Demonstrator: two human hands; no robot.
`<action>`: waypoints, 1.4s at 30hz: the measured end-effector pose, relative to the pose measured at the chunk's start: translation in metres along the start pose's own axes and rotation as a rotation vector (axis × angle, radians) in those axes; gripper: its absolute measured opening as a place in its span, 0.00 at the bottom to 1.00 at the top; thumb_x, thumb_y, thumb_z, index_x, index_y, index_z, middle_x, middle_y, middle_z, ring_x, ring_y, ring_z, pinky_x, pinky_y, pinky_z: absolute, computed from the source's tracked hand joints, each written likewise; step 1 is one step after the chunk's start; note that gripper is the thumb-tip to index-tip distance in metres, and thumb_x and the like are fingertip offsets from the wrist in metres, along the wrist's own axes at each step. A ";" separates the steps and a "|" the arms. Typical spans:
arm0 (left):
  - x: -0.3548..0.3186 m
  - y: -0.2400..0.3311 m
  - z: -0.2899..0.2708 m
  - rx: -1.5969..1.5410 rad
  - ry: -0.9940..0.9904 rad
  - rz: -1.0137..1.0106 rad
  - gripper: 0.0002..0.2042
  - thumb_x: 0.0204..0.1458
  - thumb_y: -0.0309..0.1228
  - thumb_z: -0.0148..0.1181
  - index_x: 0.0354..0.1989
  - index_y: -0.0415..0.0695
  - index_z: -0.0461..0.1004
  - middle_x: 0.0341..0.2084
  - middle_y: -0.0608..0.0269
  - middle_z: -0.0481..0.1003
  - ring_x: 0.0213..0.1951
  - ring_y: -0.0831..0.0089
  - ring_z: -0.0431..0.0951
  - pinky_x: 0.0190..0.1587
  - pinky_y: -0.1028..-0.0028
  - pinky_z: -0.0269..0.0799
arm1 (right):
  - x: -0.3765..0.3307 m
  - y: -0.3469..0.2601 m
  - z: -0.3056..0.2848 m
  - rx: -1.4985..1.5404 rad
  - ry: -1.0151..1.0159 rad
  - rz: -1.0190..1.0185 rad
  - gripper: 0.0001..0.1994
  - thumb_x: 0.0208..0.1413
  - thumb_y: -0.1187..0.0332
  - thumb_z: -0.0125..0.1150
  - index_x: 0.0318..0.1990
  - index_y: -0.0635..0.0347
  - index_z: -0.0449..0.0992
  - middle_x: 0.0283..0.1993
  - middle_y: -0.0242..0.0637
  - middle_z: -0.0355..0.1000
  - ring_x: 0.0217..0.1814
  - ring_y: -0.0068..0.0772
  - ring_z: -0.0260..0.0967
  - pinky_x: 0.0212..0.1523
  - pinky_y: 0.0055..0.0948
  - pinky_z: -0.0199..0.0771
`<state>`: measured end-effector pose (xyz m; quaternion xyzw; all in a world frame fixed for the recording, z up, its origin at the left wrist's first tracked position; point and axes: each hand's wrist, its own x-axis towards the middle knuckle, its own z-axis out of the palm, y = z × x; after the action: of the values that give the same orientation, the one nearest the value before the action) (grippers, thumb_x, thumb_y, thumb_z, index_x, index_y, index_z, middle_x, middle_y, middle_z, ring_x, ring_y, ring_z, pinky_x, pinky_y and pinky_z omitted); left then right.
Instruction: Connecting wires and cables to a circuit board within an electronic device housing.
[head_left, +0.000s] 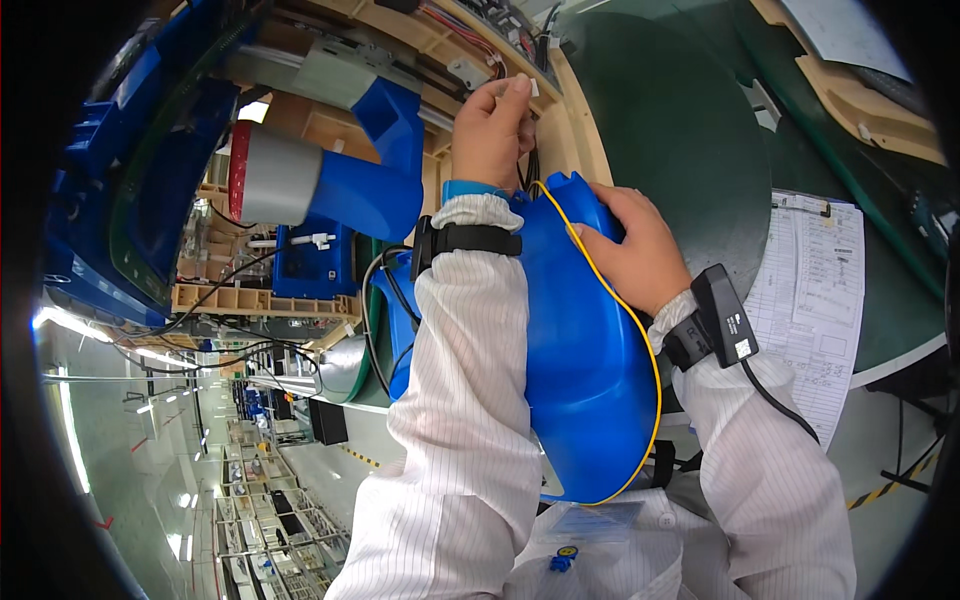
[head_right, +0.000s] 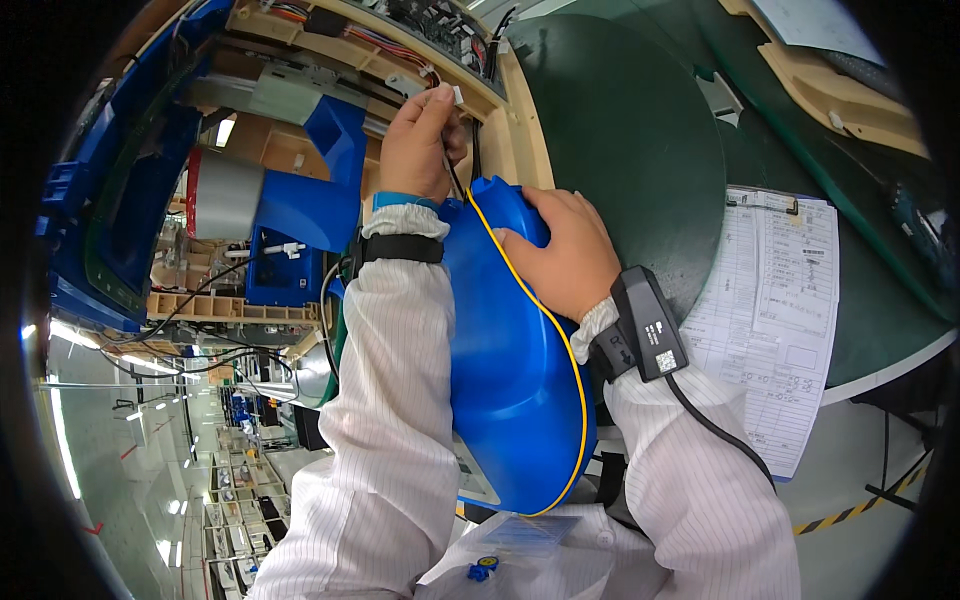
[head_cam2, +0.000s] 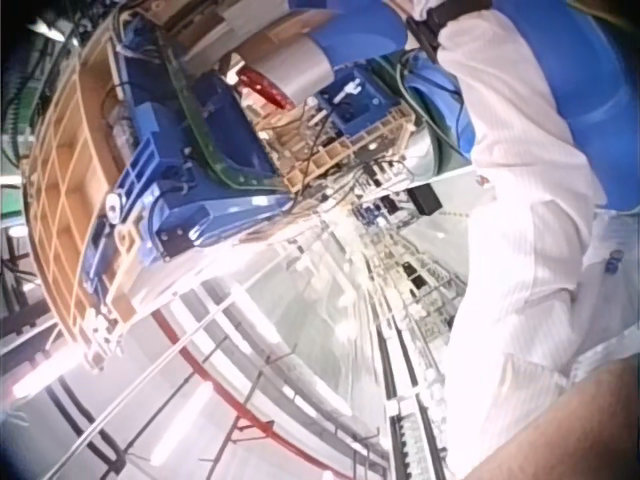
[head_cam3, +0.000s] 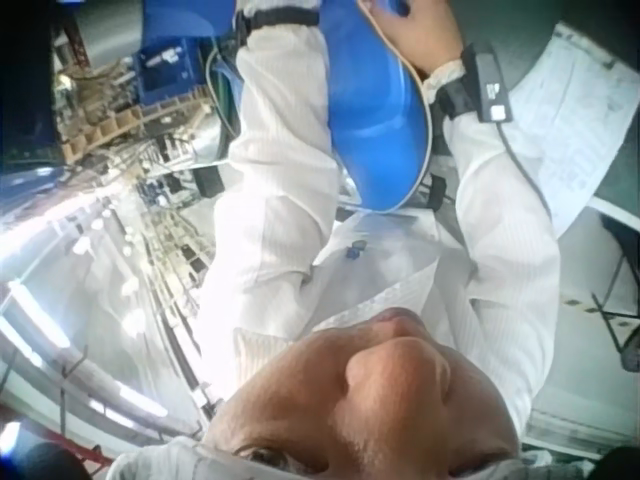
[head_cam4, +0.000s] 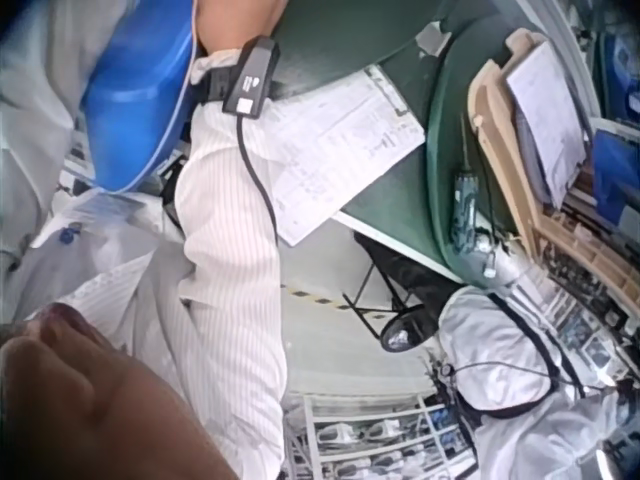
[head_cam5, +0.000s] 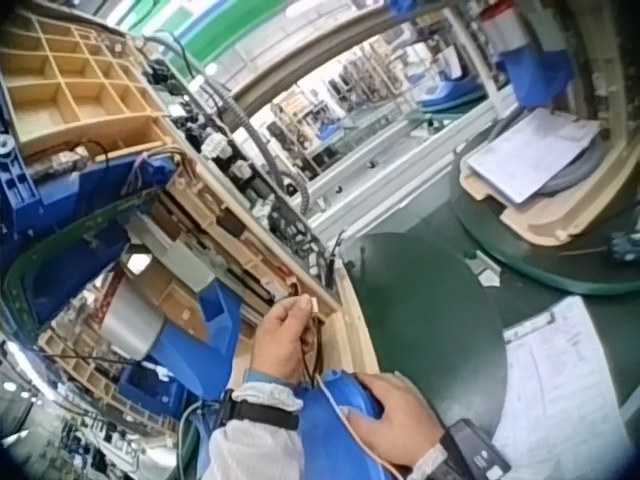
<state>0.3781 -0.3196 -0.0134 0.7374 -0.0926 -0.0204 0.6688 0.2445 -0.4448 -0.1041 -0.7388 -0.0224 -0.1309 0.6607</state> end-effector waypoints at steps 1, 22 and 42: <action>0.000 -0.001 0.001 -0.003 -0.004 0.000 0.11 0.56 0.37 0.63 0.39 0.43 0.74 0.24 0.70 0.71 0.21 0.80 0.67 0.22 0.79 0.59 | 0.000 0.002 0.000 -0.004 0.003 0.000 0.26 0.50 0.59 0.63 0.54 0.69 0.72 0.49 0.50 0.72 0.53 0.48 0.68 0.58 0.38 0.65; 0.013 -0.031 -0.013 0.691 0.317 0.327 0.11 0.52 0.34 0.61 0.36 0.38 0.78 0.25 0.48 0.79 0.28 0.54 0.80 0.34 0.62 0.73 | 0.000 0.001 -0.001 -0.012 -0.008 -0.020 0.26 0.51 0.59 0.62 0.54 0.68 0.72 0.51 0.50 0.72 0.54 0.48 0.67 0.59 0.38 0.65; 0.050 -0.062 -0.016 1.433 0.188 -0.201 0.13 0.53 0.36 0.60 0.35 0.35 0.78 0.30 0.51 0.81 0.31 0.60 0.82 0.36 0.64 0.79 | 0.002 0.015 -0.012 -0.080 -0.014 0.036 0.27 0.51 0.59 0.63 0.54 0.70 0.72 0.53 0.52 0.71 0.57 0.51 0.66 0.60 0.39 0.65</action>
<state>0.4364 -0.3070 -0.0682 0.9977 0.0429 0.0475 0.0218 0.2475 -0.4586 -0.1171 -0.7658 -0.0084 -0.1148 0.6327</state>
